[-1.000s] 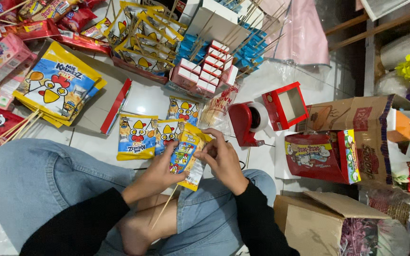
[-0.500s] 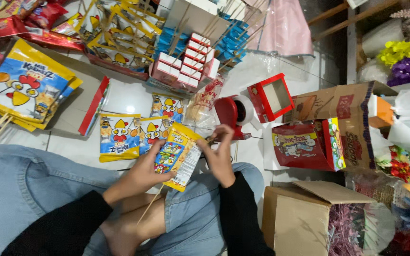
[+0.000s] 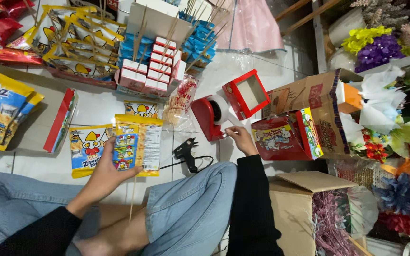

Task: The person sits on the floor and assembles snack skewers by inserting wooden sticks into small snack packets and securing them with a hot glue gun. They repeatedly pick up packets, insert sticks, apply glue, and place the finished items aside.

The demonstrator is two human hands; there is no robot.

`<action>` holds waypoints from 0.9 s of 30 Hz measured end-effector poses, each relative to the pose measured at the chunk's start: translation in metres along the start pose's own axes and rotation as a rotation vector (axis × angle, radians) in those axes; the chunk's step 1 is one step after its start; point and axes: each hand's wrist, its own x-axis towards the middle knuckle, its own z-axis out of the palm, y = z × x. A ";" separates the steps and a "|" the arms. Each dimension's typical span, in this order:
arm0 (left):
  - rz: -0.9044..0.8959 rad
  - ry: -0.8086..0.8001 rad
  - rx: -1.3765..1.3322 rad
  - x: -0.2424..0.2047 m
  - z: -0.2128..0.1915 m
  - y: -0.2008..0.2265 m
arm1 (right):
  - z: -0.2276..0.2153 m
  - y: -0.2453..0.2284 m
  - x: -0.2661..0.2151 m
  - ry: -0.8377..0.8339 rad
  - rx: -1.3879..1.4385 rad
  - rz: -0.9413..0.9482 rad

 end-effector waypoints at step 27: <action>0.017 0.043 -0.210 0.010 0.000 -0.018 | 0.010 0.021 -0.035 0.043 0.446 0.053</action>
